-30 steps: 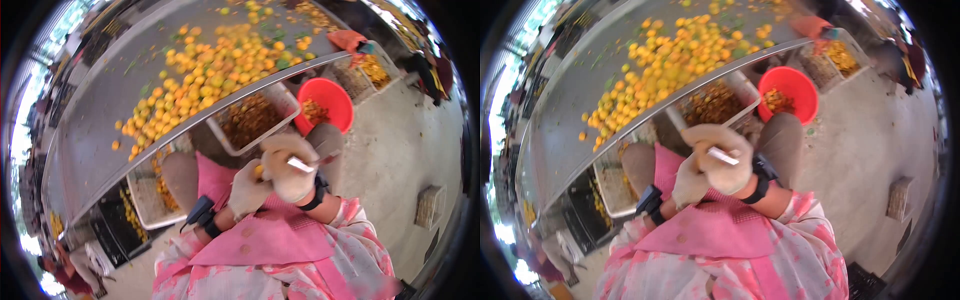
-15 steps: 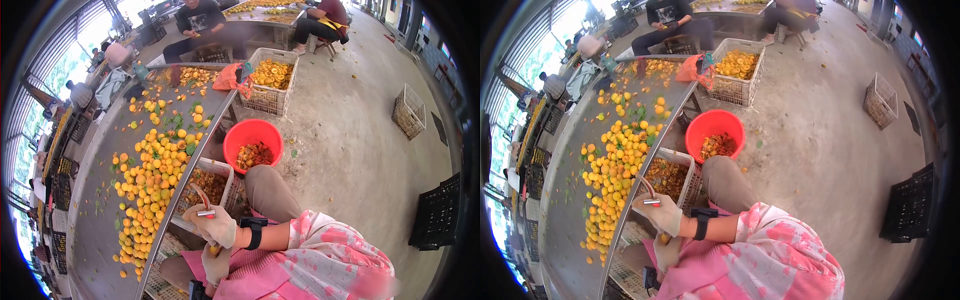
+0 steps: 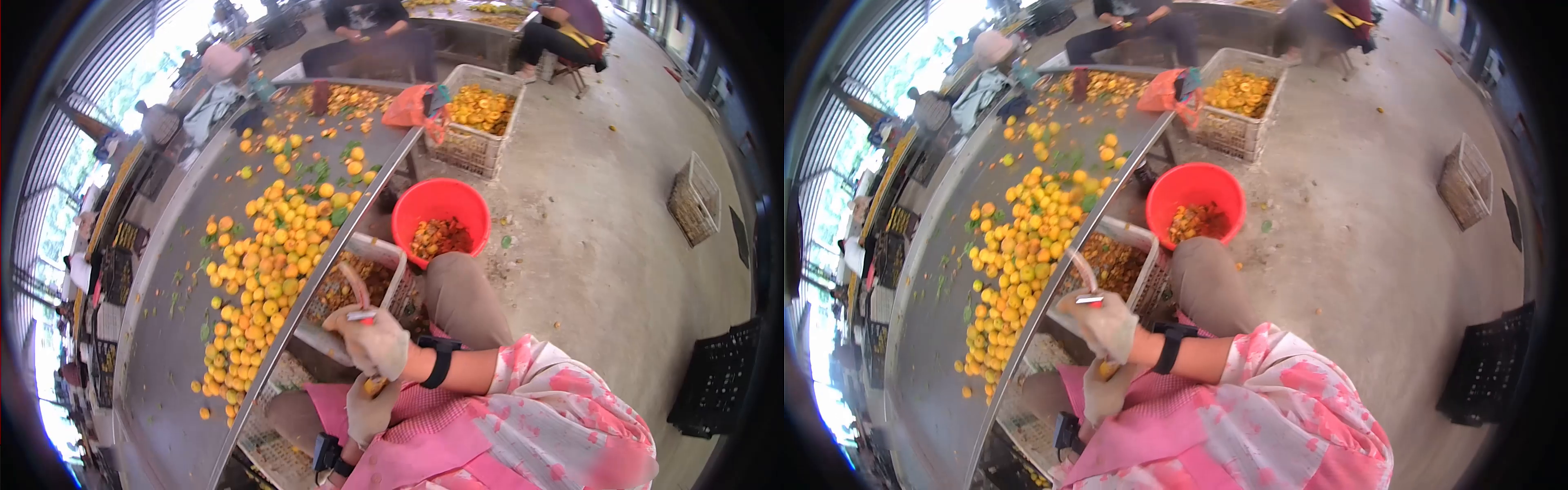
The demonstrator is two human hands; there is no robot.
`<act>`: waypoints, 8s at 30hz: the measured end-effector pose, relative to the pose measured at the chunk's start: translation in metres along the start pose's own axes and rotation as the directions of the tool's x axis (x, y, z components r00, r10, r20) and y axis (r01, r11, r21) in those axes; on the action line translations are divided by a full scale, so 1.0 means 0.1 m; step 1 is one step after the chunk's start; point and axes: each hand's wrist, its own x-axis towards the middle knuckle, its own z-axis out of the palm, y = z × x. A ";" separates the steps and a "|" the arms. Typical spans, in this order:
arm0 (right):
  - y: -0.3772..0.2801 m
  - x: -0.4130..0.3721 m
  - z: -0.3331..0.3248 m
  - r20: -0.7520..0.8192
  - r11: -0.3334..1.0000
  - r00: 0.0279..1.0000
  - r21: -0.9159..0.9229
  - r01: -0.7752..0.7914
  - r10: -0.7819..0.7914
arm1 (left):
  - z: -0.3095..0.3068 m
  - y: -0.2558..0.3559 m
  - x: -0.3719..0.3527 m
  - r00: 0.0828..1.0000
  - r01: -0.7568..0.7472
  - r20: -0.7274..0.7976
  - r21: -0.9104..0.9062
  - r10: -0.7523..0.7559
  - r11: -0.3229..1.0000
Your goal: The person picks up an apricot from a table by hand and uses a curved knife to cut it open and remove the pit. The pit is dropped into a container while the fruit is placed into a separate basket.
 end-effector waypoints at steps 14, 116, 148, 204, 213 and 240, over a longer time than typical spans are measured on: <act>0.00 -0.09 0.18 -0.158 0.894 0.933 0.374 -0.247 0.323 | -0.07 -0.01 -0.09 0.989 -0.139 -0.024 0.182 0.146 0.973; -0.15 0.07 0.04 -0.235 0.886 0.955 -0.383 -0.263 0.182 | -0.94 0.28 0.69 0.991 -0.111 -0.031 -0.734 0.130 0.670; -0.21 -0.32 0.27 -0.036 0.869 0.907 -0.273 -0.413 0.420 | -0.40 0.08 -0.14 0.941 -0.320 -0.174 -0.192 0.289 0.928; -0.19 -0.48 0.04 -0.132 0.839 0.926 -0.392 -0.377 0.354 | -0.40 -0.04 -0.09 0.983 -0.073 0.051 -0.777 0.179 0.625; -0.14 -0.61 0.12 0.106 0.757 0.986 -0.653 -0.027 0.127 | -0.42 0.05 -0.12 0.959 -0.157 0.080 -0.649 0.272 0.745; -0.05 -0.57 0.20 0.139 0.375 0.988 -0.914 0.156 -0.072 | -0.29 0.06 -0.21 0.931 -0.365 -0.130 -0.298 0.341 0.882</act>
